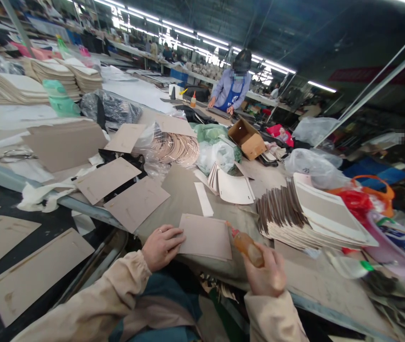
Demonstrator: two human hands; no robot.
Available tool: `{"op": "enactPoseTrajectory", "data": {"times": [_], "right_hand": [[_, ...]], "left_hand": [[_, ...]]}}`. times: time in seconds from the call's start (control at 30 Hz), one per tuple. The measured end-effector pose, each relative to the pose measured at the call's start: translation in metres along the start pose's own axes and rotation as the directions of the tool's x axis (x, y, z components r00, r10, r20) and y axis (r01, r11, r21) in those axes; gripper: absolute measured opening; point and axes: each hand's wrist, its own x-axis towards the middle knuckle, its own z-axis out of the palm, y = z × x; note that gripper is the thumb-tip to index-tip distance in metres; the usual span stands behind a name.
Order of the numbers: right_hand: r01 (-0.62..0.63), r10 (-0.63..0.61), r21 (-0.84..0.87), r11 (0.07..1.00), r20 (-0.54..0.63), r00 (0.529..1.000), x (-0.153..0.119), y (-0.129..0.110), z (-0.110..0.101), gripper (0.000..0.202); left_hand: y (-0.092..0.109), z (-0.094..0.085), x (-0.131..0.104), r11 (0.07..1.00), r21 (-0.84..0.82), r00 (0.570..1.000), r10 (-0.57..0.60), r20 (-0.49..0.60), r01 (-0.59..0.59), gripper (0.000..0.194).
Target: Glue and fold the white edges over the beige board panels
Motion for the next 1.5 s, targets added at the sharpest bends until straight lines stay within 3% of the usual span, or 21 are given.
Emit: {"op": "enactPoseTrajectory", "data": {"times": [0.1, 0.27, 0.5, 0.77, 0.83, 0.93, 1.0, 1.17, 1.27, 1.4, 1.47, 1.5], "right_hand": [[-0.013, 0.01, 0.124, 0.992, 0.023, 1.0, 0.002, -0.011, -0.008, 0.034], [0.004, -0.093, 0.354, 0.935, 0.234, 0.968, 0.005, -0.033, -0.006, 0.037], [0.044, -0.207, 0.411, 0.91, 0.359, 0.91, 0.009, -0.046, 0.011, 0.033], [-0.016, -0.329, 0.512, 0.859, 0.574, 0.75, 0.019, -0.036, -0.035, 0.03], [-0.055, -0.274, 0.497, 0.866, 0.564, 0.779, 0.019, -0.022, -0.044, 0.033], [-0.095, -0.125, 0.424, 0.901, 0.462, 0.878, 0.018, 0.009, -0.046, 0.036], [-0.119, -0.033, 0.35, 0.929, 0.399, 0.916, 0.018, 0.029, -0.043, 0.037], [-0.092, -0.016, 0.231, 0.969, 0.43, 0.903, 0.021, 0.05, -0.04, 0.035], [-0.051, -0.074, 0.231, 0.972, 0.5, 0.863, 0.027, 0.049, -0.053, 0.032], [-0.045, -0.166, 0.284, 0.958, 0.674, 0.72, 0.035, 0.058, -0.082, 0.03], [-0.108, -0.155, 0.292, 0.95, 0.743, 0.651, 0.033, 0.073, -0.09, 0.034], [-0.155, -0.134, 0.302, 0.941, 0.75, 0.648, 0.029, 0.082, -0.091, 0.038]], "left_hand": [[0.0, 0.002, -0.001, 0.999, -0.03, 1.0, -0.023, 0.001, 0.023, 0.026], [-0.001, 0.002, -0.001, 0.996, -0.08, 0.999, -0.038, 0.018, 0.04, 0.021], [-0.004, 0.003, -0.003, 0.997, -0.079, 1.0, -0.01, 0.006, 0.011, 0.02], [-0.004, 0.004, -0.003, 0.997, -0.078, 1.0, -0.018, 0.007, 0.019, 0.019], [-0.004, 0.003, -0.002, 0.997, -0.077, 1.0, -0.02, 0.008, 0.021, 0.019], [-0.003, 0.002, -0.001, 0.997, -0.077, 1.0, -0.017, 0.006, 0.017, 0.018], [-0.003, 0.001, 0.0, 0.997, -0.076, 1.0, -0.012, 0.006, 0.013, 0.018], [-0.002, -0.002, 0.002, 0.996, -0.092, 1.0, -0.006, 0.025, 0.008, 0.018], [-0.001, -0.003, 0.003, 0.994, -0.11, 0.999, -0.01, 0.048, 0.016, 0.019], [0.004, -0.01, 0.005, 0.992, -0.112, 0.994, -0.051, 0.099, 0.062, 0.018], [0.008, -0.016, 0.008, 0.991, -0.109, 0.986, -0.066, 0.151, 0.083, 0.016], [0.01, -0.02, 0.01, 0.99, -0.106, 0.98, -0.068, 0.189, 0.089, 0.018]]}}
